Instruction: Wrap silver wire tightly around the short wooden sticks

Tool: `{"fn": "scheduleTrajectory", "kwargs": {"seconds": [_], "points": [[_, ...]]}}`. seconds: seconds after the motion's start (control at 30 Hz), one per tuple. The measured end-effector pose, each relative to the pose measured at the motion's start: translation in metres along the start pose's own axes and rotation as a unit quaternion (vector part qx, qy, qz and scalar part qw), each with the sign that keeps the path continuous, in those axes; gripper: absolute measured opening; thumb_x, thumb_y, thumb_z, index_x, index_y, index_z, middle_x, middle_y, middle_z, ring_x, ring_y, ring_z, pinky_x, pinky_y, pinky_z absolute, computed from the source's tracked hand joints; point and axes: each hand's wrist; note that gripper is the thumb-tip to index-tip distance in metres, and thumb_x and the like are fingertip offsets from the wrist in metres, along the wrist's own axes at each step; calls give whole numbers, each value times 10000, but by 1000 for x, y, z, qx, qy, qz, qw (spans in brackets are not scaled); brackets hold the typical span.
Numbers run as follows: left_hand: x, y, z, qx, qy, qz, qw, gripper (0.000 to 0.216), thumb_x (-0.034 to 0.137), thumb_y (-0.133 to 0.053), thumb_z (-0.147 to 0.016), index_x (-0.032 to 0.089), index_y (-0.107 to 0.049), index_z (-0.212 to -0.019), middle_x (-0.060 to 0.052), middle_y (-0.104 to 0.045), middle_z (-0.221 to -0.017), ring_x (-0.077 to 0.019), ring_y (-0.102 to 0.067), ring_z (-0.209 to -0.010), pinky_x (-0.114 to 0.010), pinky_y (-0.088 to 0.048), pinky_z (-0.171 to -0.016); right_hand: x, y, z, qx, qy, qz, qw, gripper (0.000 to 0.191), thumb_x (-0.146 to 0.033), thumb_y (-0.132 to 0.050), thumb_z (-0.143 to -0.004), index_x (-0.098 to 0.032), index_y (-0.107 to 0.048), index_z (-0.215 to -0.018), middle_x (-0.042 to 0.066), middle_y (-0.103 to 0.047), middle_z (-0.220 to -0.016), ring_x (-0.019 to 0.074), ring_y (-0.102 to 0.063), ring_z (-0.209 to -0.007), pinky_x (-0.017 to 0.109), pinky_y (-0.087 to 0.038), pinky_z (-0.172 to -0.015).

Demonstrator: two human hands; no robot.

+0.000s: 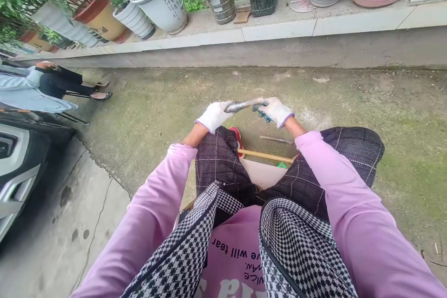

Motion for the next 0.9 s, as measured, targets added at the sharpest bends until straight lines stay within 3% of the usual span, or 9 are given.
{"fn": "scheduleTrajectory", "kwargs": {"seconds": [0.07, 0.17, 0.3, 0.4, 0.5, 0.6, 0.77, 0.9], "points": [[-6, 0, -3, 20, 31, 65, 997, 452, 292, -660, -1156, 169, -843, -1551, -126, -928, -1338, -257, -881, -1187, -276, -631, -1022, -2, -12, 4, -13, 4, 23, 1000, 174, -214, -732, -1052, -149, -894, -1048, 2, -690, -703, 123, -557, -555, 224, -477, -512], [-11, -3, -13, 2, 81, 91, 993, 439, 296, -642, -1157, 129, -870, -1493, -131, -934, -1211, -249, -883, -1046, -277, -635, -920, -3, -23, 12, -45, 31, 110, 992, 176, -231, -718, -1070, -194, -877, -1003, 2, -739, -763, 131, -605, -617, 217, -489, -559], [-6, -9, -27, -68, 98, -25, 993, 402, 257, -690, -1112, 174, -914, -1435, -167, -929, -1277, -292, -887, -1179, -319, -649, -1038, -2, -19, 20, -84, 55, 208, 973, 224, -260, -694, -1091, -228, -883, -975, 9, -784, -808, 149, -654, -676, 233, -479, -618], [5, -16, -29, -116, 51, -111, 986, 421, 233, -651, -1129, 203, -906, -1462, -188, -912, -1348, -328, -877, -1297, -363, -652, -1103, 2, -3, 16, -57, 69, 227, 970, 223, -260, -710, -1067, -231, -918, -993, 22, -804, -824, 172, -687, -718, 257, -489, -649], [18, -20, -24, -121, -29, -146, 981, 474, 192, -571, -1157, 203, -869, -1526, -189, -904, -1358, -337, -872, -1333, -385, -646, -1127, 10, 17, 6, -12, 66, 166, 984, 194, -252, -749, -1024, -220, -938, -1002, 20, -794, -795, 176, -689, -721, 254, -499, -643], [23, -16, -18, -92, -69, -121, 986, 506, 196, -569, -1169, 228, -822, -1606, -159, -893, -1445, -312, -862, -1364, -364, -634, -1163, 16, 27, -4, 25, 42, 40, 998, 96, -243, -840, -952, -181, -897, -906, 22, -774, -752, 157, -654, -661, 243, -491, -578], [19, -8, -18, -44, -36, -46, 997, 464, 219, -621, -1174, 221, -833, -1587, -130, -890, -1506, -283, -848, -1406, -314, -605, -1211, 16, 8, -9, 14, 6, -162, 987, 288, -325, -1051, -843, -176, -805, -833, 41, -767, -709, 129, -605, -546, 246, -560, -490], [11, -7, -20, 6, 29, 17, 999, 458, 250, -661, -1174, 222, -834, -1598, -138, -903, -1484, -290, -857, -1397, -303, -613, -1172, 17, -10, -7, 3, -11, -193, 981, 198, -221, -1003, -897, -167, -820, -841, 31, -771, -705, 109, -638, -556, 210, -595, -539]]}}
Point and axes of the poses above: each hand's wrist, its own z-axis away from the middle knuckle, its own y-axis out of the back of the hand, x = y × z
